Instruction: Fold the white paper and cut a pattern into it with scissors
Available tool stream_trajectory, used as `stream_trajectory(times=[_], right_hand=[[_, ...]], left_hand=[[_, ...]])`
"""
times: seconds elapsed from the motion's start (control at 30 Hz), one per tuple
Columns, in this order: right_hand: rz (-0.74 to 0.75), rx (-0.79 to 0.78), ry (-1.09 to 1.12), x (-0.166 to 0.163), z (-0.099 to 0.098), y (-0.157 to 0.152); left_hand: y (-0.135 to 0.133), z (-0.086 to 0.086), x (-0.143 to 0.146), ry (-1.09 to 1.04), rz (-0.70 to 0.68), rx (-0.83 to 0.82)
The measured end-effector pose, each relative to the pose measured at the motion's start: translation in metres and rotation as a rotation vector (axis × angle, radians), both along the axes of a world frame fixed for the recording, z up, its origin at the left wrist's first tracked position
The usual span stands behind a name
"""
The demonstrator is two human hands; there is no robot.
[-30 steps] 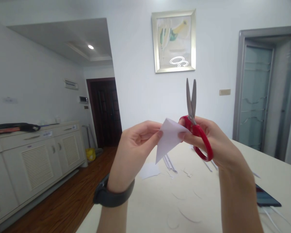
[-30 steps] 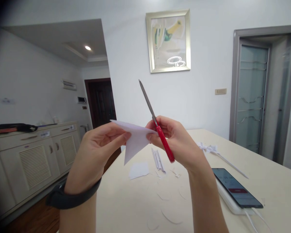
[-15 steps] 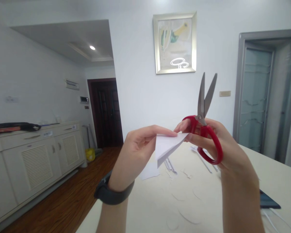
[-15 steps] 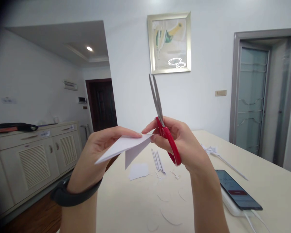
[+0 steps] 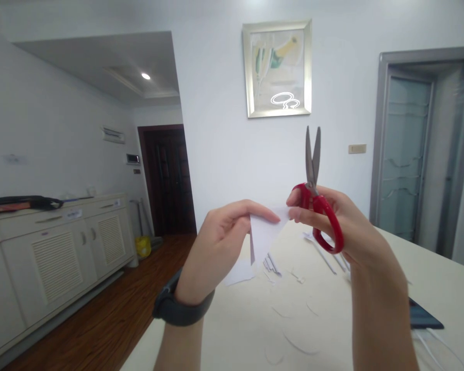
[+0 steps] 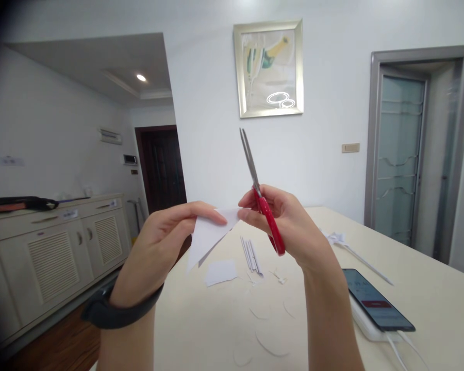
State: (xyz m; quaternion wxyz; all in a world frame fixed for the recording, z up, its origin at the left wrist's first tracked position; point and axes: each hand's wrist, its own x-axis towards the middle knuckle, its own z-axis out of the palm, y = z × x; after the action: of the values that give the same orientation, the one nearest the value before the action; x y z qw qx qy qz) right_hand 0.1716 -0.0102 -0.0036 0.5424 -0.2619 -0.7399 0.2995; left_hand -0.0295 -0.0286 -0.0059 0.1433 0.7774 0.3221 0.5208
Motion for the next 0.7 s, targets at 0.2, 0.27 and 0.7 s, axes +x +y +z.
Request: stream_trajectory(times=[0.2,0.27,0.7], right_hand=[[-0.006,0.030,-0.001,-0.004,0.002,0.001],[-0.032,0.050,0.009,-0.005,0.002,0.000],[-0.029,0.089,-0.020,-0.003,0.004,-0.013]], left_hand=[[0.002,0.002,0.002,-0.045,-0.078,-0.041],[0.002,0.002,0.003,-0.116,-0.099,-0.042],[0.005,0.001,0.005,-0.167,-0.134,-0.081]])
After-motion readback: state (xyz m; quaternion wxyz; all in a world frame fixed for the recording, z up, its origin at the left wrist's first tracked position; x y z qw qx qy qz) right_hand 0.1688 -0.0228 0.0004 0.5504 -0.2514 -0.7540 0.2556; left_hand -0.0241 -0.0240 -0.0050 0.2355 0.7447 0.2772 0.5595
